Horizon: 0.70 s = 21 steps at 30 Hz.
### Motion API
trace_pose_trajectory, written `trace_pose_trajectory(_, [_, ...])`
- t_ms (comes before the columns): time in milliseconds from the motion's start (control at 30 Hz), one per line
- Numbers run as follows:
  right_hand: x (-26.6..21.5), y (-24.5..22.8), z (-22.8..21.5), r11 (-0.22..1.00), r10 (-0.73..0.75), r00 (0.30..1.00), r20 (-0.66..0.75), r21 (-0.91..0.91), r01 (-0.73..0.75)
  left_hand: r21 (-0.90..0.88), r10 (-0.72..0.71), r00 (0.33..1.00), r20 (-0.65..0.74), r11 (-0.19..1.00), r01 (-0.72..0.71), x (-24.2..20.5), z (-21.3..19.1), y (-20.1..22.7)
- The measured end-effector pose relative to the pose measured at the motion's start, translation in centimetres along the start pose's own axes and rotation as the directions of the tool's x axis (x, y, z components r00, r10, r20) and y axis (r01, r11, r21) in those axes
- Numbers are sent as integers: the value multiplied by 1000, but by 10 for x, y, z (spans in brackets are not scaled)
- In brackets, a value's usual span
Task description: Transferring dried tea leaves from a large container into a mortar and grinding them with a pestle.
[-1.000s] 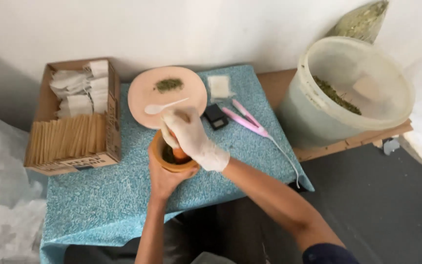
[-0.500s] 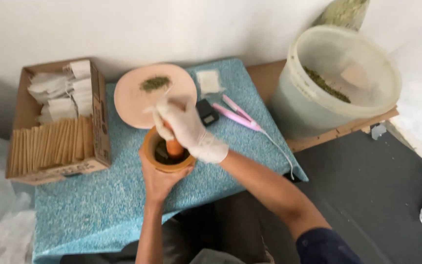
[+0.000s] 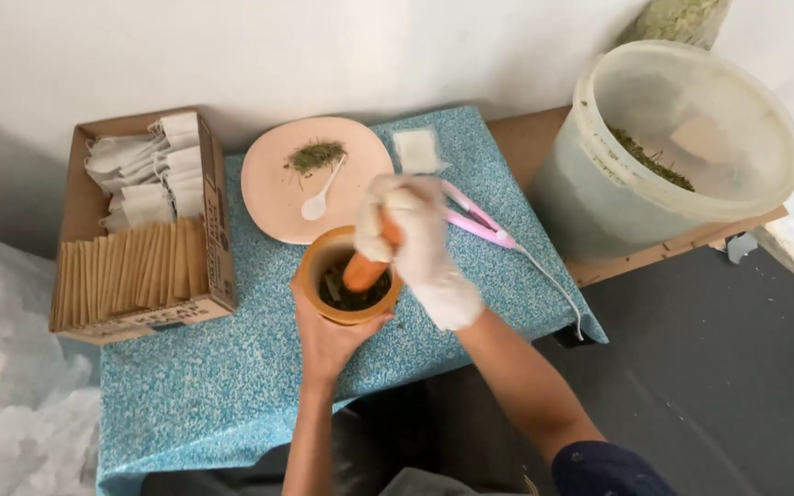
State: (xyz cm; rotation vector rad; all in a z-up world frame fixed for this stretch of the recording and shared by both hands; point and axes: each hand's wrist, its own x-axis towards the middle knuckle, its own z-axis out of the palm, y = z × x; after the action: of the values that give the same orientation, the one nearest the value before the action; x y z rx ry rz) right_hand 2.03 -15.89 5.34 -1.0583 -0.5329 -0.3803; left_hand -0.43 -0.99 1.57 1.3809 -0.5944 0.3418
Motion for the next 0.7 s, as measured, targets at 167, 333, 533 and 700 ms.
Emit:
trace_pose_trajectory(167, [2,12,17,996,90,983,158,3,-91,42,4,1000,-13,999,-3,-10,-1,-5])
trace_pose_trajectory(333, [3,17,-3,995,101,992,78,-25,-100,35,-24,999,-27,999,25,-9,2,-8])
trace_pose_trajectory(533, [4,22,0,989,143,985,92,16,-145,48,-42,998,-36,998,44,-13,5,-14])
trace_pose_trajectory(700, [7,30,-6,996,63,997,54,-72,-59,14,-11,998,-61,1000,12,5,9,-11])
